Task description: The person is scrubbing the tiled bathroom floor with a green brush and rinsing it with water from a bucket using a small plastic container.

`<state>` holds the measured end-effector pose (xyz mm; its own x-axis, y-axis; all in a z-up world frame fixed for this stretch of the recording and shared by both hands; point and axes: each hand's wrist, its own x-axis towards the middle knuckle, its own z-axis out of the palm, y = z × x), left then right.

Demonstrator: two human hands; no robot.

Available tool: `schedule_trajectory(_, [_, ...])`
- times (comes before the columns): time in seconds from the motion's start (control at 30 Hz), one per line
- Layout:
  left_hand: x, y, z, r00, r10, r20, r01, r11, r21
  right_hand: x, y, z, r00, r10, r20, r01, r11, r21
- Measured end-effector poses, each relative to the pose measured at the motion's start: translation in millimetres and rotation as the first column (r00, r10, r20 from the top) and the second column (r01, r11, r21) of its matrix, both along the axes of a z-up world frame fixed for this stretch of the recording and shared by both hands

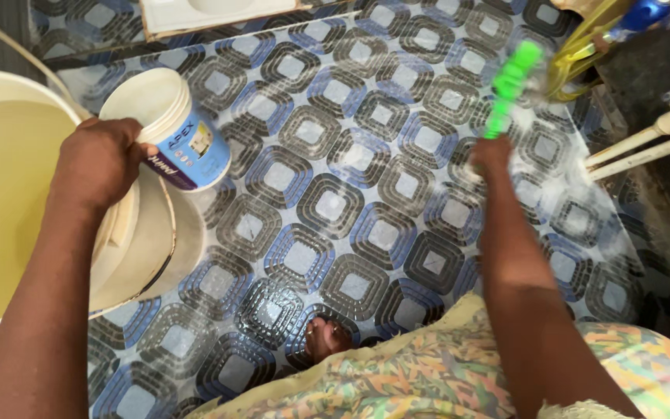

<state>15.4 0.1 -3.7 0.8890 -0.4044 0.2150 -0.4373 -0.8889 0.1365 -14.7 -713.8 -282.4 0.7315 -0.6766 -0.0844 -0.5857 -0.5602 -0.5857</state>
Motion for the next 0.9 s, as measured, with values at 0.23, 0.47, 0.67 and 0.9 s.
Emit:
schedule_trajectory(0.23, [2,6,-6,1.0,-0.009,0.018,0.009,1.0,0.025,17,285,11,0.757,0.624,-0.194,-0.622,0.779,0.078])
schedule_trajectory(0.47, [2,14,-8,1.0,0.006,0.006,-0.006,0.998,0.07,53,289,4,0.716,0.689,0.111,-0.697,0.715,0.056])
schedule_trajectory(0.67, [-4,10,-1,0.999,0.022,-0.042,-0.02,0.998,0.052,90,-9,-24,0.961,0.273,-0.04,-0.276,0.953,-0.128])
schedule_trajectory(0.9, [-5,9,1,0.999,0.02,-0.04,-0.016,0.996,0.085,119,-59,5,0.991,-0.013,-0.133,0.014,1.0,0.005])
